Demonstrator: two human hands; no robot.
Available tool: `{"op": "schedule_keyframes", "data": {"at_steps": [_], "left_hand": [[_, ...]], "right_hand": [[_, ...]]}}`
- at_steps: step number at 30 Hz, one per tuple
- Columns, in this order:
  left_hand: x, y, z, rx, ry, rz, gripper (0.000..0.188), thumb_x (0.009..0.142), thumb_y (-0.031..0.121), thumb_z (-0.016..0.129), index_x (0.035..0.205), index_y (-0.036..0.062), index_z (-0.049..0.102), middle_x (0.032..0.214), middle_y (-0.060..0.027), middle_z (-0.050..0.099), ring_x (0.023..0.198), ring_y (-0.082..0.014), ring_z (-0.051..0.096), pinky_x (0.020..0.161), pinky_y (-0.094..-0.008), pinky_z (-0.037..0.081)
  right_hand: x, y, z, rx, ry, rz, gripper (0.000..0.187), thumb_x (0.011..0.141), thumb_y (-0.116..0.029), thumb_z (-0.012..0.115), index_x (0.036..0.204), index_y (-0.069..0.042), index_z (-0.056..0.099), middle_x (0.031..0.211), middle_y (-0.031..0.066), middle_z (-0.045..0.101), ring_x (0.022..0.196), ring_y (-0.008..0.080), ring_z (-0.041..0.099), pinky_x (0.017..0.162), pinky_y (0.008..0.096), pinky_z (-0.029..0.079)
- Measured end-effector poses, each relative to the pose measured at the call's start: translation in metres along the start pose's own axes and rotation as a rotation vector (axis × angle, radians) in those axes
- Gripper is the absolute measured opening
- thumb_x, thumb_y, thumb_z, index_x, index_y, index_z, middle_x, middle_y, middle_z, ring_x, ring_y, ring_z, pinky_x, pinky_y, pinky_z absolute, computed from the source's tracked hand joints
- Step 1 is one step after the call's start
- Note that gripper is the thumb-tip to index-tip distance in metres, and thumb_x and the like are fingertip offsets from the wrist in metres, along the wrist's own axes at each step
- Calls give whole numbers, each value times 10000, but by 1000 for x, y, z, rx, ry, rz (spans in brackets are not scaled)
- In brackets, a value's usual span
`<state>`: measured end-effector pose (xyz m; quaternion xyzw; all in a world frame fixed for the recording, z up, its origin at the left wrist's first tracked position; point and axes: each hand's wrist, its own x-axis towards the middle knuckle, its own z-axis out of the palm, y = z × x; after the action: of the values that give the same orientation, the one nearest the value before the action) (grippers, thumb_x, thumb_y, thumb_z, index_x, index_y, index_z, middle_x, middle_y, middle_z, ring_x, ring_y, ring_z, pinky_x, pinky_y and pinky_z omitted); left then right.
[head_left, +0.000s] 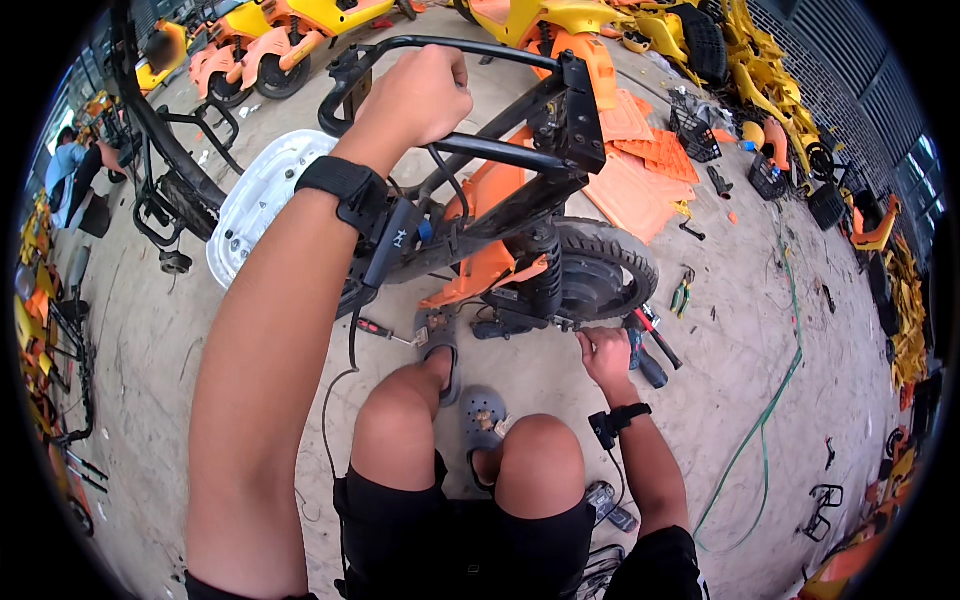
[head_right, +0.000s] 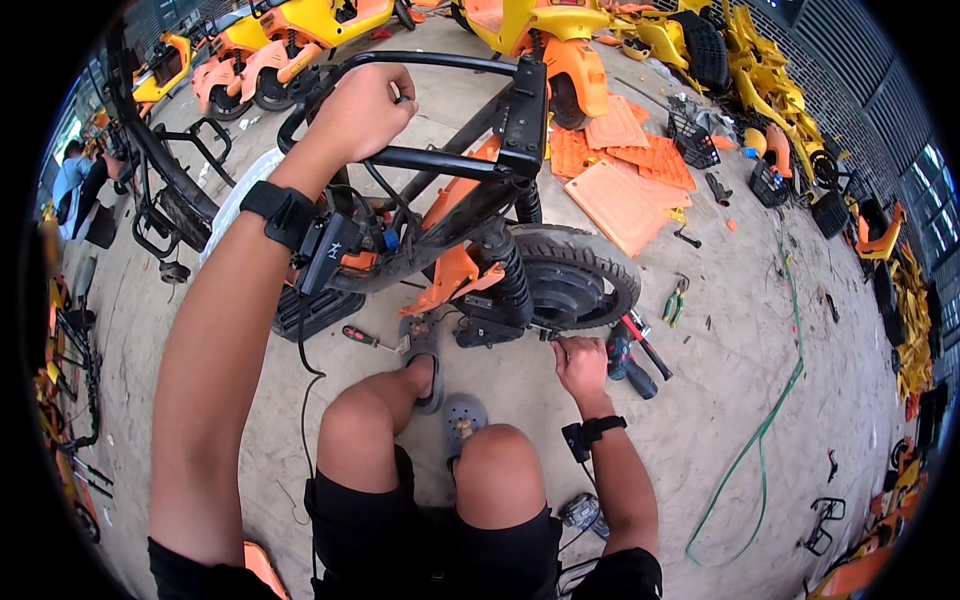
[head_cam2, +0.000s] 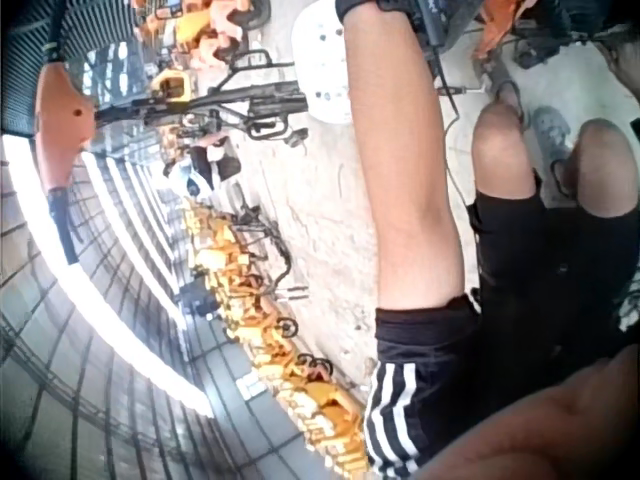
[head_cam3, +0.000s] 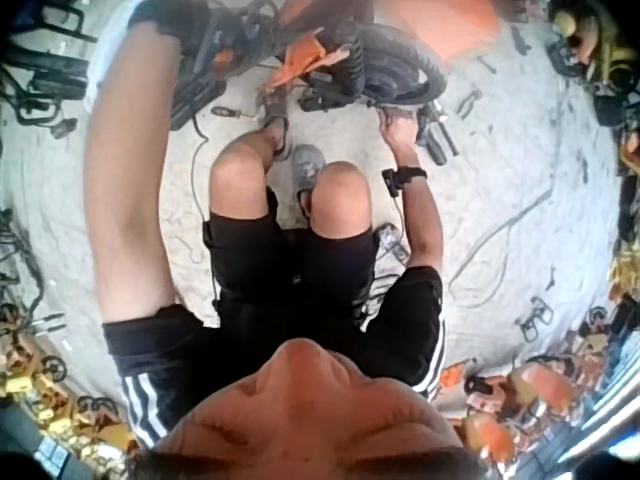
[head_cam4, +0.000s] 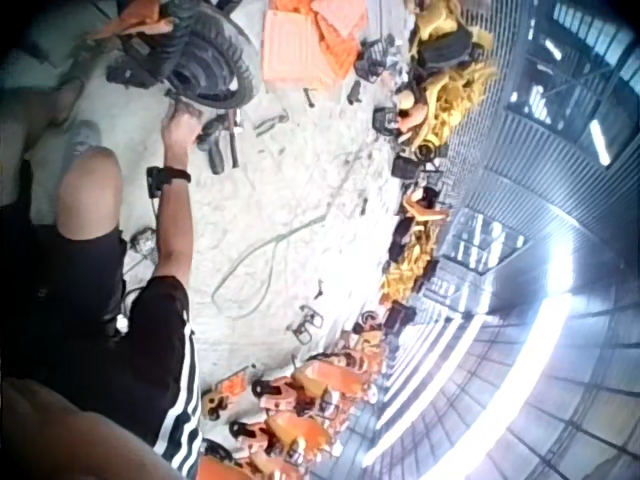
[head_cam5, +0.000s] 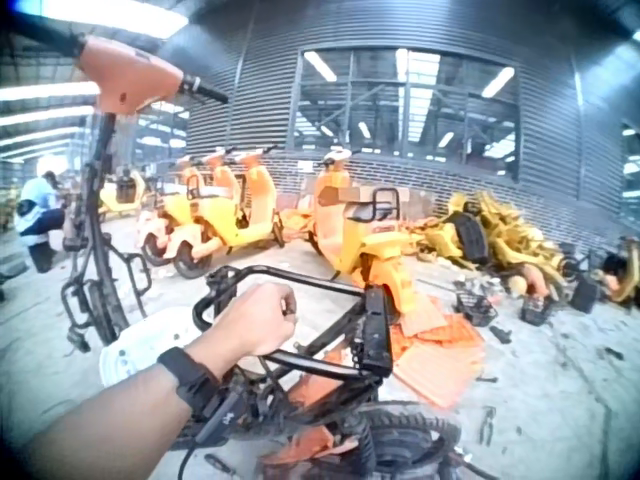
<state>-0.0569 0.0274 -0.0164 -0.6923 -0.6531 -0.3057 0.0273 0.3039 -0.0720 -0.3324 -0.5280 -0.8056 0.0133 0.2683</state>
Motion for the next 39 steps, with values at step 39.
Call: {"op": "schedule_keyframes", "data": {"at_steps": [39], "left_hand": [[-5,1,0,-33,110,97,206,819,183,617,914,1,634,630,-106,554,598,-224,551,607,-355,435]], "right_hand": [[-26,10,62,606,-86,482,335,1005,-267,495,860,19,593,768,194,641,731,375,626,676,423,486]]}}
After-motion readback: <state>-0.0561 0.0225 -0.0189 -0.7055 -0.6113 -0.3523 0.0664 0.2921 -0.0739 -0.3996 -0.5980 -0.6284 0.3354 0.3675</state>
